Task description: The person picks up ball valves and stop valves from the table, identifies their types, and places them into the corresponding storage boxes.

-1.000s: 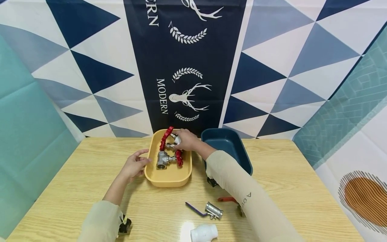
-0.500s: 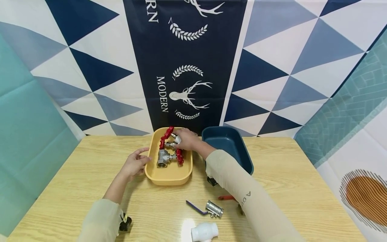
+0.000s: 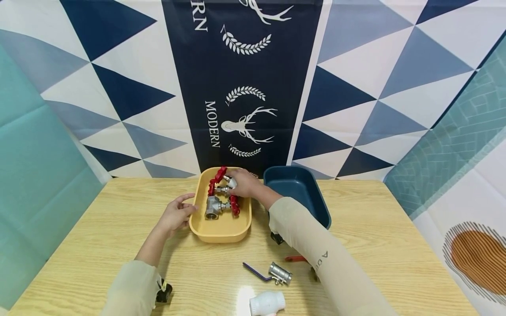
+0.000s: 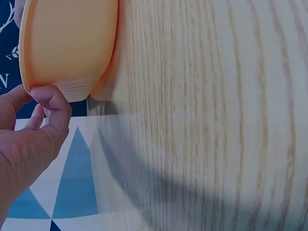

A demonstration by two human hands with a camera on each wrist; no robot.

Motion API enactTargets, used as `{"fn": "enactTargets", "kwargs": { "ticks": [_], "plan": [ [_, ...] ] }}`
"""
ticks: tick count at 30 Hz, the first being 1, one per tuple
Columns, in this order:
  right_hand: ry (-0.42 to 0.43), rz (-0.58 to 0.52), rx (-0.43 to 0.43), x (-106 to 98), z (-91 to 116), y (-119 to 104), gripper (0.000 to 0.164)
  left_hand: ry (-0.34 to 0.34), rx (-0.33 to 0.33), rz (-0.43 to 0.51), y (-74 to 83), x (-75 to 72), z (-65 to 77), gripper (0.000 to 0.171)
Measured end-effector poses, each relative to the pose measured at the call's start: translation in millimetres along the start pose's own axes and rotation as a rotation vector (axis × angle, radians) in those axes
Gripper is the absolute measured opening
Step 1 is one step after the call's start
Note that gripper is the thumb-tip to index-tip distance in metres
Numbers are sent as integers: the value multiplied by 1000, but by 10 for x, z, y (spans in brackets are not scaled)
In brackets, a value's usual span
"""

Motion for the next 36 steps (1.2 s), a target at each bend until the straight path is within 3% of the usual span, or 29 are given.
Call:
{"fn": "enactTargets", "kwargs": {
  "ticks": [18,36],
  "plan": [
    [31,-14,33,-66,113,55,57,-4,-3,2,34,60,2,54],
    [93,-25,-7,-213,272,-11,47,2,3,-39,58,33,49,55]
  ]
}}
Point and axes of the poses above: each hand's wrist, its own z-axis away from the middle knuckle, its own x-axis out of the palm, y = z × x, the point moved 9 cm from there along -z, towards the middle knuckle, and after that the axes turned 4 degrees about -y, right-handed, at the moved point
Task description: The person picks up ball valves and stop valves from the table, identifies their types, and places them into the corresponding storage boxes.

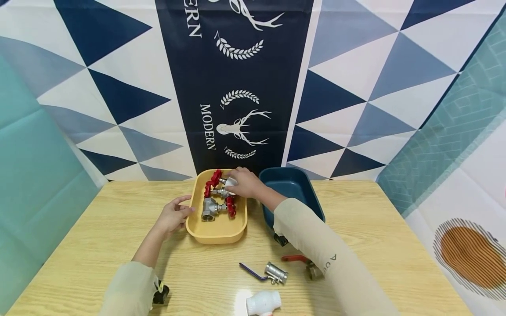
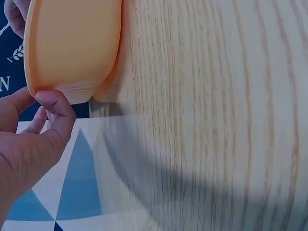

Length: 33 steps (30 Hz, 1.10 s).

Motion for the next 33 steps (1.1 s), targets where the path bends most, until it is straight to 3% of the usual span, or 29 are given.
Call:
{"fn": "enactTargets", "kwargs": {
  "ticks": [15,23,33],
  "plan": [
    [27,-49,-7,-262,218,-4,48,20,5,-31,53,-46,77,55],
    [48,-92,5,-403,412,147,48,41,8,-109,122,-119,150,58],
    [100,-96,11,-580,697,357,44,29,63,-181,244,-116,311,58]
  ]
}}
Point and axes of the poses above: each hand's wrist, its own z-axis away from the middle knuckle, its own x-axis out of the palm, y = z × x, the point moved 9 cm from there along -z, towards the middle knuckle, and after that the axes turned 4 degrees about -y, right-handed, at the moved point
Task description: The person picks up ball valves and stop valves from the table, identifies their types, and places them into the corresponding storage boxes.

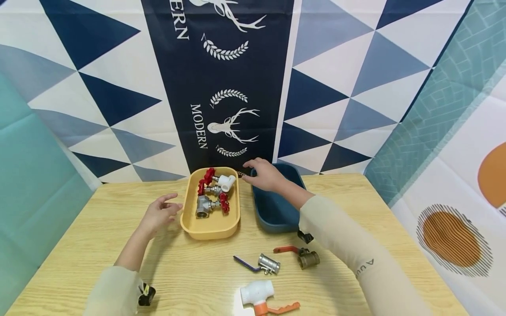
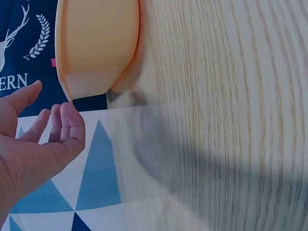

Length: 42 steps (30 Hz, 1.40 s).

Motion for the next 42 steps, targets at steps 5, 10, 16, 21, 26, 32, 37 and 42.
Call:
{"fn": "enactTargets", "kwargs": {
  "ticks": [5,10,16,21,26,32,37,42],
  "plan": [
    [29,-41,-1,-71,131,156,45,-8,31,-36,35,-20,51,58],
    [57,-44,12,-121,263,345,47,-30,71,-53,82,-27,110,59],
    [75,-31,44,-185,388,544,47,-47,71,-64,103,5,161,61],
    [91,-42,72,-230,469,706,47,-70,106,-63,180,67,192,62],
    [113,-31,115,-246,553,855,47,-96,127,-64,259,138,248,63],
    [144,-9,191,-241,670,1047,48,-106,150,-102,362,228,318,62],
    [165,-22,244,-228,757,1183,50,-124,183,-114,441,344,368,61],
    [179,-77,265,-212,818,1282,52,-161,199,-90,518,499,410,62]
  ]
}}
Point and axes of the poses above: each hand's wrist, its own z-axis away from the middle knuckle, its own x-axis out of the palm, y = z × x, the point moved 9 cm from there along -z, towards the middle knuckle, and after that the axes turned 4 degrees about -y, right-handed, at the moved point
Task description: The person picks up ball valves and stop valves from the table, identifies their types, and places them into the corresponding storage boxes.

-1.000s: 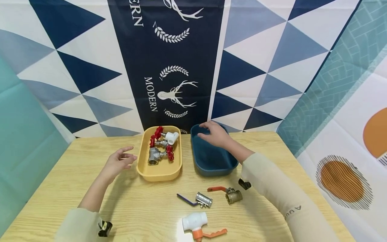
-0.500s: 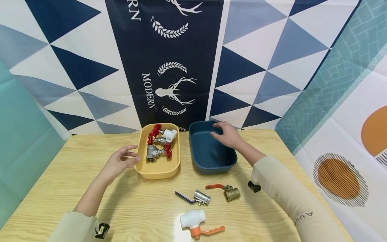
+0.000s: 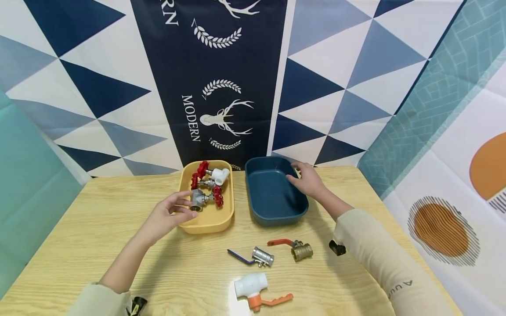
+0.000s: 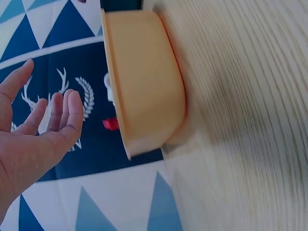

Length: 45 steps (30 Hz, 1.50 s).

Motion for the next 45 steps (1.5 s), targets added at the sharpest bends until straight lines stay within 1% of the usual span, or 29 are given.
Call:
{"fn": "enactTargets", "kwargs": {
  "ticks": [4,10,15,22,28,32,38,43,45],
  "plan": [
    [-5,-27,37,42,4,108,55,-37,15,14,75,129,14,63],
    [-26,-43,100,147,15,272,58,-75,54,4,196,331,49,62],
    [-29,-78,107,211,45,306,58,-138,98,20,281,541,92,63],
    [-17,-116,113,285,43,338,58,-195,137,14,346,839,171,66],
    [-35,-104,128,365,50,375,62,-284,141,-18,334,1099,237,64],
    [-34,-105,138,384,52,382,63,-322,141,-26,298,1216,268,63],
    [-34,-113,151,391,53,384,64,-369,164,-32,283,1386,320,64],
    [-31,-123,152,395,50,382,65,-403,187,-100,267,1545,361,64],
    [-34,-122,154,402,50,381,65,-412,200,-142,257,1602,377,65]
  ]
}}
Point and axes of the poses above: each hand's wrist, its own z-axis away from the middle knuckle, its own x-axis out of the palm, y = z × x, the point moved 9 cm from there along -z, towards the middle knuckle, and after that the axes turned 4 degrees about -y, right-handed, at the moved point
